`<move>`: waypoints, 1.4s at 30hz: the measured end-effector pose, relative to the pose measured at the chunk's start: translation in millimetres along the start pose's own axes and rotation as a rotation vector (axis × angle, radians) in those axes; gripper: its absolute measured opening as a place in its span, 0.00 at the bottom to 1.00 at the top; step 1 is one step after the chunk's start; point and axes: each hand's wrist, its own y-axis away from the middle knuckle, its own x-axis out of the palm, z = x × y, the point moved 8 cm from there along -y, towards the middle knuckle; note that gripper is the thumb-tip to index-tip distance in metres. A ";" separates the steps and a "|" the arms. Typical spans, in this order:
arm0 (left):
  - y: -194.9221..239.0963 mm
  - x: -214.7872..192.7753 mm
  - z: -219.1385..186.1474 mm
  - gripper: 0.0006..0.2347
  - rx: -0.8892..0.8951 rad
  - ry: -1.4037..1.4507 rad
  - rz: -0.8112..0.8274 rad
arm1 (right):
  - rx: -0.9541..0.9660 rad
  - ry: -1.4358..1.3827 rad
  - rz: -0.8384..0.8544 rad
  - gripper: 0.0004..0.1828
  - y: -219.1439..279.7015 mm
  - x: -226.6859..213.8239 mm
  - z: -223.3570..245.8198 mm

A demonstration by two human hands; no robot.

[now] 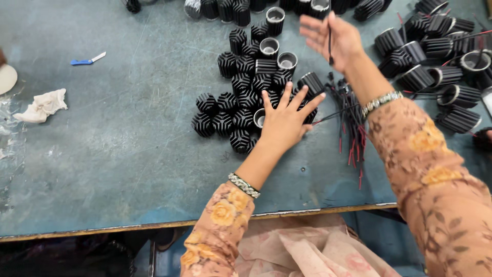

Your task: The person picks up black finned heatsinks and inserts sets of wires into them, then aligns and pushes the heatsinks onto cylindrical housing components on an assembly table. They handle many such units one by one.

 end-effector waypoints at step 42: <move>164.8 -88.6 -2.4 0.10 -0.213 0.571 -0.544 | -0.190 0.617 -0.251 0.16 183.2 37.7 17.6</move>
